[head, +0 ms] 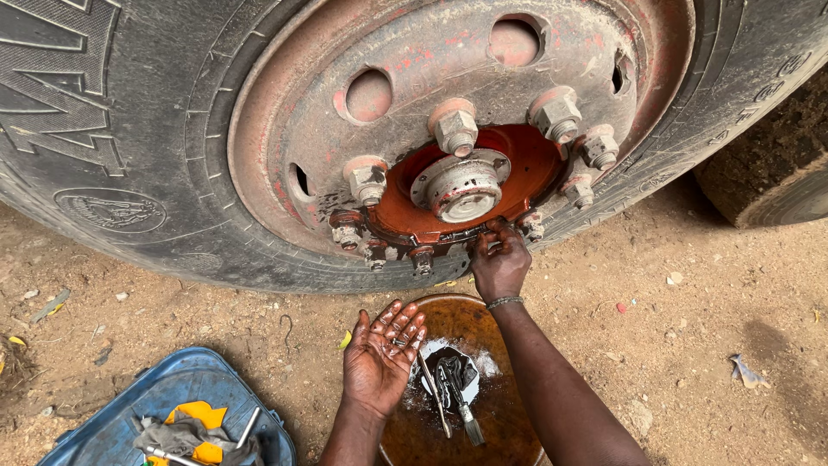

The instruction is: The person removes small metal bolts from a truck wheel hub, cleans them with a brush in a basin containing liquid, and kemudian reinstalls them into the hub by hand.

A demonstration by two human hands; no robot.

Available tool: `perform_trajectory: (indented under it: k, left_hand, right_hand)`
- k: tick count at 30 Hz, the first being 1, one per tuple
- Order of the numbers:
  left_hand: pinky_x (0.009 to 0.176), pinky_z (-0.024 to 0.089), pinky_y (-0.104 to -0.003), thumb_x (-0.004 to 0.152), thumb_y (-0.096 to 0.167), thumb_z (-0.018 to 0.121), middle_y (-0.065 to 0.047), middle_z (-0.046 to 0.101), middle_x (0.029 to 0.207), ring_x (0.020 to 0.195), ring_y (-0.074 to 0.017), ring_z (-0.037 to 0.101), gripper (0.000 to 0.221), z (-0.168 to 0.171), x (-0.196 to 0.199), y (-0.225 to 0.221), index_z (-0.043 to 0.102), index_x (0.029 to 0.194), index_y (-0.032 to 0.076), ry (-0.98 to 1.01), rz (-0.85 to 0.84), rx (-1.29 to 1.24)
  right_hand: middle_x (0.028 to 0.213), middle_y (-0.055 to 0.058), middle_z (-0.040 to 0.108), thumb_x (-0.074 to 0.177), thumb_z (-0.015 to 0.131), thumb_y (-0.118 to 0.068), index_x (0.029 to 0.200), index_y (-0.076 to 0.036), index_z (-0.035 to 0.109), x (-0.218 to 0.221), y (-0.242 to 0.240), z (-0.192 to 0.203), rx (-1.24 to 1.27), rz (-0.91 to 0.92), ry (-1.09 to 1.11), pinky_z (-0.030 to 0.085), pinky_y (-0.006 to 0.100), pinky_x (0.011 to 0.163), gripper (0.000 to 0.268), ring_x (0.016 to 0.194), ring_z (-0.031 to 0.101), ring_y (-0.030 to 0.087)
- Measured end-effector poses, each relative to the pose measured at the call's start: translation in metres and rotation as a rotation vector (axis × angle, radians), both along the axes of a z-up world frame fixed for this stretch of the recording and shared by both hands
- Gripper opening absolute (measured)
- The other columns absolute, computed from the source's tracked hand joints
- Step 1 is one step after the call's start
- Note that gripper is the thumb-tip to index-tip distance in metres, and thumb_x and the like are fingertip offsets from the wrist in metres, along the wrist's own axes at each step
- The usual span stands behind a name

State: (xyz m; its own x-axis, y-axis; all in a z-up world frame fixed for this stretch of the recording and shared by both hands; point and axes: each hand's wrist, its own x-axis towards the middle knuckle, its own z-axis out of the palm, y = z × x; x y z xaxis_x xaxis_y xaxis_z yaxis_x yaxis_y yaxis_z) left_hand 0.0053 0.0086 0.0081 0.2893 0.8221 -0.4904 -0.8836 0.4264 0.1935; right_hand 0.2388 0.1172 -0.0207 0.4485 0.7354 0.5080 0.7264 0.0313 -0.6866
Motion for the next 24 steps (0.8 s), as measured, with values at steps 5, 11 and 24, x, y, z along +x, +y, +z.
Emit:
perform_trajectory:
  k: [5, 11, 24]
  left_hand:
    - [0.106, 0.051, -0.048, 0.098, 0.048, 0.048, -0.029, 0.063, 0.127, 0.118, -0.037, 0.063, 0.067, 0.001, 0.0, 0.0, 0.052, 0.134, -0.008, -0.003, 0.005, 0.002]
    - [0.105, 0.05, -0.049, 0.099, 0.047, 0.048, -0.029, 0.063, 0.128, 0.119, -0.0371, 0.063, 0.066, 0.001, 0.001, 0.001, 0.052, 0.134, -0.008, 0.005, 0.003, 0.002]
    - [0.107, 0.048, -0.051, 0.097, 0.049, 0.05, -0.03, 0.062, 0.13, 0.12, -0.0384, 0.062, 0.068, -0.007, 0.002, 0.0, 0.05, 0.135, -0.008, -0.01, 0.0, 0.009]
  right_hand:
    - [0.091, 0.012, 0.076, 0.089, 0.077, -0.001, 0.104, -0.003, 0.076, -0.002, 0.006, 0.008, -0.023, -0.108, -0.113, 0.063, 0.023, 0.055, 0.015, 0.071, 0.074, 0.014]
    - [0.08, 0.007, 0.076, 0.092, 0.07, -0.003, 0.089, -0.005, 0.075, -0.004, -0.004, 0.039, 0.056, -0.086, 0.081, 0.058, 0.024, 0.044, 0.006, 0.056, 0.069, 0.013]
    - [0.086, 0.008, 0.073, 0.092, 0.08, -0.006, 0.088, -0.007, 0.07, 0.04, 0.016, 0.043, 0.244, -0.366, -0.058, 0.063, 0.021, 0.056, 0.011, 0.068, 0.069, 0.009]
